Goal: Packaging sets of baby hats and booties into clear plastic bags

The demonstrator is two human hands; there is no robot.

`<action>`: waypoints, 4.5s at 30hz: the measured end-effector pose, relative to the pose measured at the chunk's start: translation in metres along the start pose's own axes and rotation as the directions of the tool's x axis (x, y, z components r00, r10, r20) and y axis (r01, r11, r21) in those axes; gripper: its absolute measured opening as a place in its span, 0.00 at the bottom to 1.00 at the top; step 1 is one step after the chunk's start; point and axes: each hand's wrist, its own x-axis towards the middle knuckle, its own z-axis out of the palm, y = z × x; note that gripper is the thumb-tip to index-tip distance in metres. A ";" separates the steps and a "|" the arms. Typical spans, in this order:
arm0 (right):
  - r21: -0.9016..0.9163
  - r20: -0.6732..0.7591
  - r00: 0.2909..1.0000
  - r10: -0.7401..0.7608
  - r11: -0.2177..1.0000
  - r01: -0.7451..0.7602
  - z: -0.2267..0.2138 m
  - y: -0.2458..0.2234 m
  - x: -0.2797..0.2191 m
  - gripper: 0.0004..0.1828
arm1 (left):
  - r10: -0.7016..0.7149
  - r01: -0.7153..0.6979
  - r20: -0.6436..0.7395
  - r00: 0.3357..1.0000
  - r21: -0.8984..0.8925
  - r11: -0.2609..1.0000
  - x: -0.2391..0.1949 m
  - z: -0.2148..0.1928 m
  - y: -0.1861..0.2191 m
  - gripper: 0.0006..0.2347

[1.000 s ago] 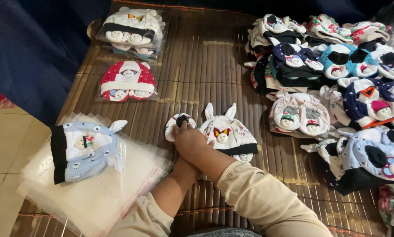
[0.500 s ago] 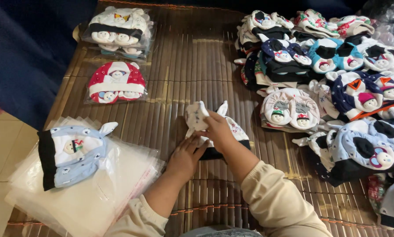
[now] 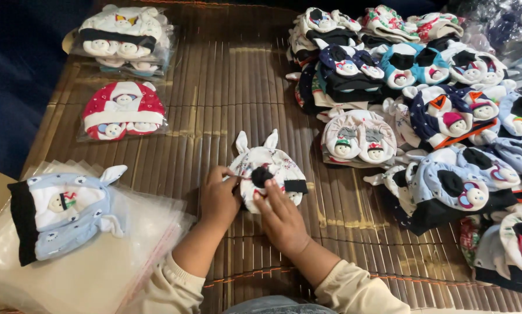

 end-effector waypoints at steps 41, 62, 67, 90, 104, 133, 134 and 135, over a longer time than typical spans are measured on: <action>0.036 0.343 0.922 0.180 0.978 -0.204 -0.034 0.042 -0.001 0.14 | 0.389 -0.412 0.137 0.911 0.273 0.869 -0.020 -0.073 0.012 0.10; -0.020 0.532 0.784 0.321 0.930 -0.367 -0.041 0.104 -0.023 0.05 | 0.173 -0.247 0.330 0.928 0.195 0.949 0.002 -0.084 0.038 0.06; 0.007 0.553 0.609 0.569 0.727 -0.686 -0.029 0.113 0.002 0.08 | 0.003 -0.025 0.152 0.988 0.144 0.989 0.030 -0.049 0.030 0.08; -0.191 0.649 0.224 0.727 0.441 -0.877 0.063 0.140 0.032 0.22 | -0.583 0.655 0.436 0.685 -0.020 0.755 0.092 0.033 -0.003 0.12; 0.011 0.522 0.291 0.801 0.336 -0.942 0.131 0.164 0.008 0.16 | -0.519 0.612 0.384 0.764 -0.173 0.772 0.120 0.036 0.010 0.12; -0.249 0.524 0.324 0.788 0.505 -0.826 0.005 0.134 -0.025 0.17 | -0.477 0.469 0.253 0.841 0.097 0.878 0.026 -0.041 0.022 0.09; -0.238 0.518 0.298 0.802 0.470 -0.850 -0.002 0.125 -0.023 0.18 | -0.496 0.474 0.261 0.828 0.145 0.868 0.019 -0.042 0.024 0.13; -0.227 0.511 0.269 0.816 0.431 -0.873 -0.011 0.117 -0.022 0.20 | -0.514 0.477 0.269 0.814 0.194 0.857 0.012 -0.043 0.027 0.16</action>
